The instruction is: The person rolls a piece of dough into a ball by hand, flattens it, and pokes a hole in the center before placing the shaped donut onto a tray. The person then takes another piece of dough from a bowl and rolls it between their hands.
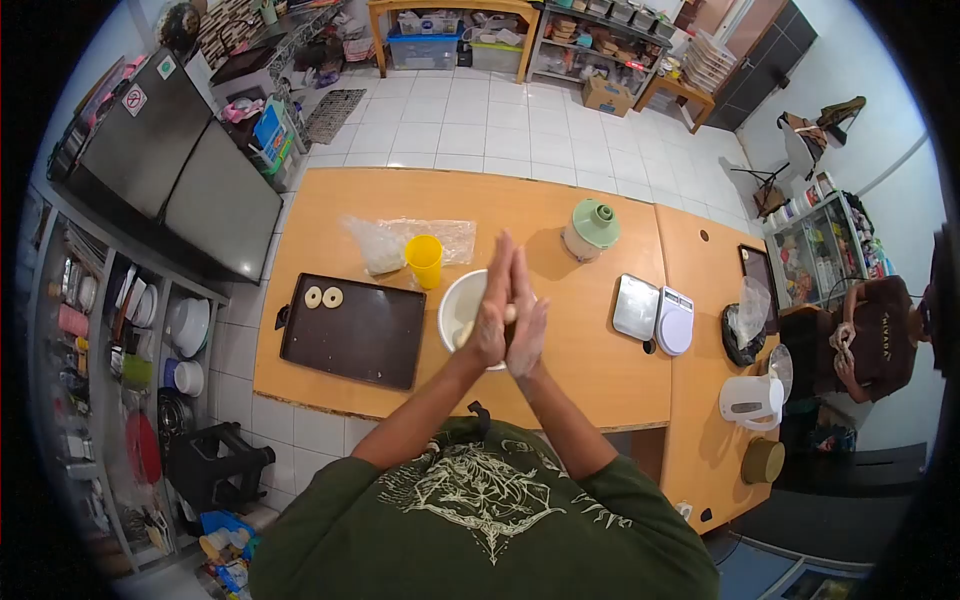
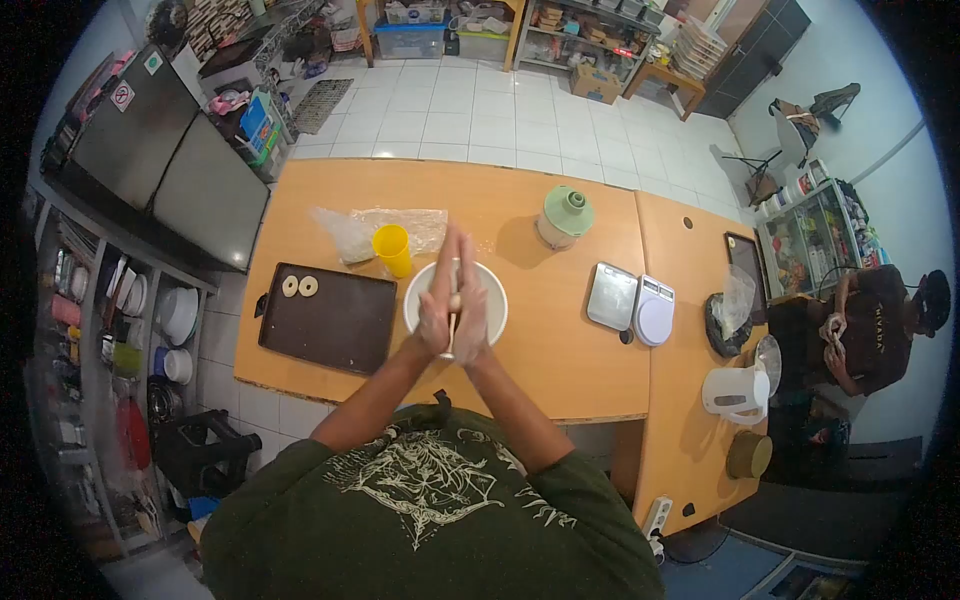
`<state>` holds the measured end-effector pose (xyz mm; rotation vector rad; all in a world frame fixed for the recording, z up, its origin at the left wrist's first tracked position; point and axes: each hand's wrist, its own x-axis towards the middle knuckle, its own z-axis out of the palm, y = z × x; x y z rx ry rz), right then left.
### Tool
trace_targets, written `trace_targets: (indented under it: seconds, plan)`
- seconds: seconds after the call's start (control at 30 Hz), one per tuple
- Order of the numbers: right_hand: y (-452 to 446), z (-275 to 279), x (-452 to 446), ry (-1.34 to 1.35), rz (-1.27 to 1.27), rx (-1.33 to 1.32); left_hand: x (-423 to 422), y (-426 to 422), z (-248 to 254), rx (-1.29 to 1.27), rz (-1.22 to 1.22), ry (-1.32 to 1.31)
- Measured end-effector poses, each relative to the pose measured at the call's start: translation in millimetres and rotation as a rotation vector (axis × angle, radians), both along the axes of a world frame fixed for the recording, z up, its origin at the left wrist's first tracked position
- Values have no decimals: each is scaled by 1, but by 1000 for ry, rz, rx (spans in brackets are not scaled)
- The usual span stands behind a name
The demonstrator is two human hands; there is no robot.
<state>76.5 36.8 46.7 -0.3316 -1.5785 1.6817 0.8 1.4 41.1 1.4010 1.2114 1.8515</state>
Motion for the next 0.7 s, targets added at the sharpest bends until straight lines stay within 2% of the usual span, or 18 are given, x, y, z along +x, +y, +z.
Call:
trace_targets:
  seconds: [0.1,0.17,0.23,0.27,0.43,0.53,0.7]
  plan:
    - [-29,-11,3,9,46,50,-26,10,15,-7,132,17]
    - [-25,0,5,-36,48,-34,-23,11,17,28,103,74]
    - [-10,13,3,-376,-72,235,-8,9,8,38,35,24]
    - [-4,4,-2,-31,-51,29,1,5,7,35,-20,-45]
    - [16,17,-6,-21,-156,-11,14,-7,4,32,-93,-61]
    - [-1,1,-1,8,-2,3,-2,3,6,-13,-2,-25]
    - [-12,-2,2,-203,10,149,-18,9,9,4,49,12]
